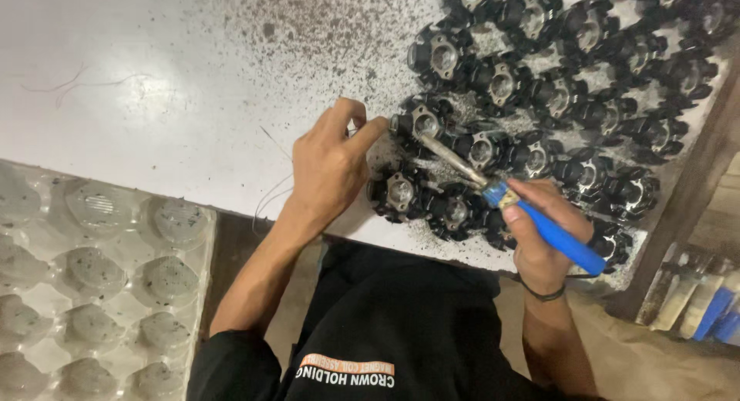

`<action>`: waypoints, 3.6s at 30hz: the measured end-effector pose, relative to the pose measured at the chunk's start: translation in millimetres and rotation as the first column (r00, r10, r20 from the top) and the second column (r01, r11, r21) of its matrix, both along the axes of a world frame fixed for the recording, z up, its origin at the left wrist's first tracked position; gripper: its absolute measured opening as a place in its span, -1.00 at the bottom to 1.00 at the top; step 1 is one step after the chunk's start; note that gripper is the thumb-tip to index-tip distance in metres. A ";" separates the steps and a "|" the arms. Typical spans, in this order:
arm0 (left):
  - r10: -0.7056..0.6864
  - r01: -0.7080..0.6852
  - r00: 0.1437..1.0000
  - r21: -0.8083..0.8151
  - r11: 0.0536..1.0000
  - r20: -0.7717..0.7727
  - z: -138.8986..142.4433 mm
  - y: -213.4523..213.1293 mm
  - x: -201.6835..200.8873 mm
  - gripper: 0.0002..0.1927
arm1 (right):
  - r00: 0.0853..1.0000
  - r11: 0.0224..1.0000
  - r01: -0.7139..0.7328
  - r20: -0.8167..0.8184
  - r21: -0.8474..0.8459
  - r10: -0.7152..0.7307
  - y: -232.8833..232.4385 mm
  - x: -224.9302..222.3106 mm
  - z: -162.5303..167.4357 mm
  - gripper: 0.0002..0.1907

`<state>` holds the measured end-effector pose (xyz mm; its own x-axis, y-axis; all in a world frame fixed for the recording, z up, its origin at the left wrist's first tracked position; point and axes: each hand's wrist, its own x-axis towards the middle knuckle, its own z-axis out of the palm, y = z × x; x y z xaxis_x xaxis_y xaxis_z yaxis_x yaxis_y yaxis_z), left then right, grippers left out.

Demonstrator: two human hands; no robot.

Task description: The person arranges black plastic fan/impeller parts in a grid on the workbench, then uses a heated blue-handled tool to touch the center hub of each part, producing smoke, working through the parts one at a time. The person continues treating successive parts in the grid.

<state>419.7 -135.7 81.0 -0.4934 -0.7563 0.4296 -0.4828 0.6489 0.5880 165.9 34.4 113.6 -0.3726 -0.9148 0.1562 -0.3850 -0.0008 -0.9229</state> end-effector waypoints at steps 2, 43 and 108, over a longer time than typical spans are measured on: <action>-0.031 0.032 0.999 0.052 0.998 -0.031 -20.0 -3.5 -12.9 -0.59 | 0.995 0.999 -0.049 -0.088 0.003 0.049 -7.6 0.1 6.5 -0.68; 0.206 -0.271 0.938 -0.221 0.937 -0.278 69.7 -32.2 7.7 -0.96 | 0.964 0.999 0.033 0.263 0.004 -0.033 -49.7 -36.4 18.0 -0.79; -0.153 0.144 0.980 -0.077 0.987 -0.130 -55.1 -165.3 -118.7 -0.77 | 0.991 0.997 -0.053 0.116 -0.063 0.060 -183.5 -92.9 14.3 -0.88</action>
<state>301.0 -301.0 25.9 -0.5321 -0.6464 0.5469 -0.2972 0.7474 0.5943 73.0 -149.1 127.9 -0.3399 -0.9251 0.1690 -0.2717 -0.0755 -0.9594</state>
